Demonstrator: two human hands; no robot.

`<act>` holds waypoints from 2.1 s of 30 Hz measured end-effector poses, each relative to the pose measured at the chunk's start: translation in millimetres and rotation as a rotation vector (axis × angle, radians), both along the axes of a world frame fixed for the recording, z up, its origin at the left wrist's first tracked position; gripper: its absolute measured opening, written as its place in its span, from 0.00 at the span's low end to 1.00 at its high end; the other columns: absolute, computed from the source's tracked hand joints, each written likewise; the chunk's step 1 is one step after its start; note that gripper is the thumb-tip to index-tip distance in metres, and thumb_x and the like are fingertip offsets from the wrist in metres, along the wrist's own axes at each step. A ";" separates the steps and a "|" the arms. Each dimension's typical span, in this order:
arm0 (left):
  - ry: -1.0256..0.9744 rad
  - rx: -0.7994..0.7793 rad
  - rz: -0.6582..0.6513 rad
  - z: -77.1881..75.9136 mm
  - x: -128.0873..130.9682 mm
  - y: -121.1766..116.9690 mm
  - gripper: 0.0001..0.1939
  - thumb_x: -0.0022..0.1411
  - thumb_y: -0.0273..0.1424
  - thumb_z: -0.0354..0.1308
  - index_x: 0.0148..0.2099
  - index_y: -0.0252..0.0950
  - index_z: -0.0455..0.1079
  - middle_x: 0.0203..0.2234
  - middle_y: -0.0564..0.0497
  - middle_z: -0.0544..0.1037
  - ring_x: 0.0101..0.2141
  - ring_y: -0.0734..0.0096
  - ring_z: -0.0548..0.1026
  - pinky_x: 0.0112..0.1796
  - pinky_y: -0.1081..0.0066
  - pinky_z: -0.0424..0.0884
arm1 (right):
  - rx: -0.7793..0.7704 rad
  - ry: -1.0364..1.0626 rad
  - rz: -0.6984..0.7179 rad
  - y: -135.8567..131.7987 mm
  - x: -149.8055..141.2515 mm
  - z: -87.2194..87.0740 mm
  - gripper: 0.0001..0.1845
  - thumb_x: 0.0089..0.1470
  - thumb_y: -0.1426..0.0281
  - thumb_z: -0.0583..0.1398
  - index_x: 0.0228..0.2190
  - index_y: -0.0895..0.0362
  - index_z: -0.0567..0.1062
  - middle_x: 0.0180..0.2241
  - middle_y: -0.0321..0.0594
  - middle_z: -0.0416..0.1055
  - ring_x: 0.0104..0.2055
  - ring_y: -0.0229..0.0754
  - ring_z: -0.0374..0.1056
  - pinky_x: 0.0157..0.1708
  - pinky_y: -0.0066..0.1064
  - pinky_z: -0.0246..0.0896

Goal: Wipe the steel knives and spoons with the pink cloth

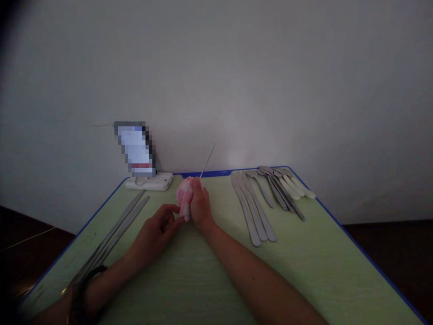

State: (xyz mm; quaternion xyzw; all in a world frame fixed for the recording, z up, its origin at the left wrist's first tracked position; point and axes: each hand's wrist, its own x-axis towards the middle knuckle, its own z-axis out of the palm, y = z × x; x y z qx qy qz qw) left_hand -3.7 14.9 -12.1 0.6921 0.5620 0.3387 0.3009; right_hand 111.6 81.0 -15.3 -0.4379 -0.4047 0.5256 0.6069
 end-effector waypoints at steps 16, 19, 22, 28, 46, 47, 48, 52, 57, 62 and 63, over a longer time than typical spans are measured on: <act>-0.014 -0.045 0.028 1.3 -1.7 1.6 0.10 0.60 0.39 0.52 0.39 0.37 0.62 0.16 0.63 0.59 0.19 0.74 0.60 0.23 0.75 0.53 | -0.048 0.031 0.120 -5.0 1.7 1.2 0.16 0.43 0.56 0.60 0.20 0.54 0.63 0.12 0.28 0.57 0.16 0.33 0.53 0.17 0.25 0.50; 0.016 -0.022 0.038 0.5 -1.7 2.6 0.11 0.61 0.40 0.51 0.38 0.37 0.63 0.16 0.63 0.60 0.19 0.74 0.61 0.22 0.75 0.53 | -0.058 0.090 0.055 -2.9 2.0 1.3 0.16 0.44 0.56 0.59 0.19 0.54 0.62 0.14 0.28 0.56 0.16 0.33 0.52 0.17 0.26 0.50; 0.102 -0.008 -0.004 -0.1 -1.3 2.2 0.12 0.62 0.41 0.51 0.35 0.38 0.66 0.15 0.61 0.61 0.19 0.74 0.62 0.23 0.75 0.54 | -0.052 0.099 -0.026 1.6 2.4 -1.3 0.19 0.47 0.53 0.56 0.18 0.53 0.61 0.15 0.30 0.56 0.18 0.34 0.53 0.19 0.27 0.52; 0.189 0.024 -0.040 0.7 -1.2 -0.7 0.14 0.64 0.39 0.49 0.34 0.37 0.71 0.18 0.55 0.71 0.20 0.71 0.67 0.25 0.73 0.58 | -0.017 0.029 -0.090 6.8 2.8 -7.1 0.20 0.49 0.50 0.54 0.21 0.54 0.65 0.19 0.34 0.62 0.23 0.38 0.58 0.25 0.29 0.57; -0.265 0.060 0.135 0.8 -2.6 -1.2 0.09 0.64 0.39 0.48 0.36 0.39 0.57 0.20 0.61 0.61 0.20 0.76 0.60 0.22 0.76 0.57 | 0.049 -0.056 0.022 -7.8 -1.0 2.9 0.18 0.52 0.54 0.53 0.21 0.54 0.65 0.20 0.33 0.62 0.25 0.38 0.59 0.29 0.29 0.56; -0.291 0.078 0.139 1.2 -2.7 -0.9 0.09 0.64 0.39 0.48 0.37 0.39 0.57 0.21 0.61 0.62 0.21 0.76 0.61 0.23 0.76 0.58 | 0.081 -0.073 0.058 -9.8 -1.5 3.0 0.17 0.52 0.55 0.54 0.22 0.54 0.65 0.21 0.33 0.62 0.25 0.37 0.59 0.29 0.28 0.56; -0.306 0.094 0.142 1.8 -2.8 -0.4 0.09 0.64 0.39 0.48 0.37 0.39 0.57 0.22 0.60 0.63 0.22 0.75 0.62 0.23 0.76 0.59 | 0.117 -0.099 0.098 -11.6 -2.0 2.8 0.16 0.52 0.56 0.54 0.23 0.54 0.65 0.21 0.32 0.61 0.25 0.37 0.58 0.29 0.28 0.56; -0.314 0.138 0.182 4.6 -4.0 2.7 0.10 0.64 0.39 0.48 0.36 0.38 0.59 0.22 0.58 0.66 0.23 0.74 0.65 0.25 0.75 0.60 | 0.246 -0.301 0.243 -15.6 1.4 2.9 0.15 0.53 0.59 0.53 0.22 0.55 0.63 0.19 0.31 0.59 0.24 0.35 0.56 0.26 0.27 0.52; -0.306 0.143 0.198 6.4 -7.5 4.2 0.14 0.64 0.41 0.46 0.31 0.38 0.59 0.19 0.59 0.61 0.21 0.75 0.60 0.23 0.74 0.57 | 0.384 -0.671 0.443 -16.2 19.6 22.8 0.15 0.54 0.63 0.52 0.19 0.56 0.62 0.18 0.31 0.60 0.23 0.34 0.56 0.25 0.26 0.49; -0.328 0.047 0.213 5.9 -6.5 2.7 0.20 0.62 0.44 0.43 0.21 0.39 0.57 0.14 0.58 0.59 0.18 0.74 0.59 0.21 0.73 0.56 | 0.564 -1.375 0.799 -27.6 32.8 56.4 0.10 0.53 0.65 0.54 0.27 0.57 0.71 0.21 0.37 0.69 0.23 0.38 0.62 0.25 0.28 0.48; -0.332 0.019 0.234 6.0 -5.4 1.9 0.21 0.61 0.44 0.43 0.20 0.40 0.56 0.13 0.58 0.58 0.18 0.73 0.59 0.21 0.73 0.56 | 0.586 -1.501 0.830 -30.3 34.4 61.4 0.11 0.54 0.64 0.54 0.30 0.57 0.72 0.23 0.40 0.71 0.24 0.40 0.64 0.25 0.29 0.48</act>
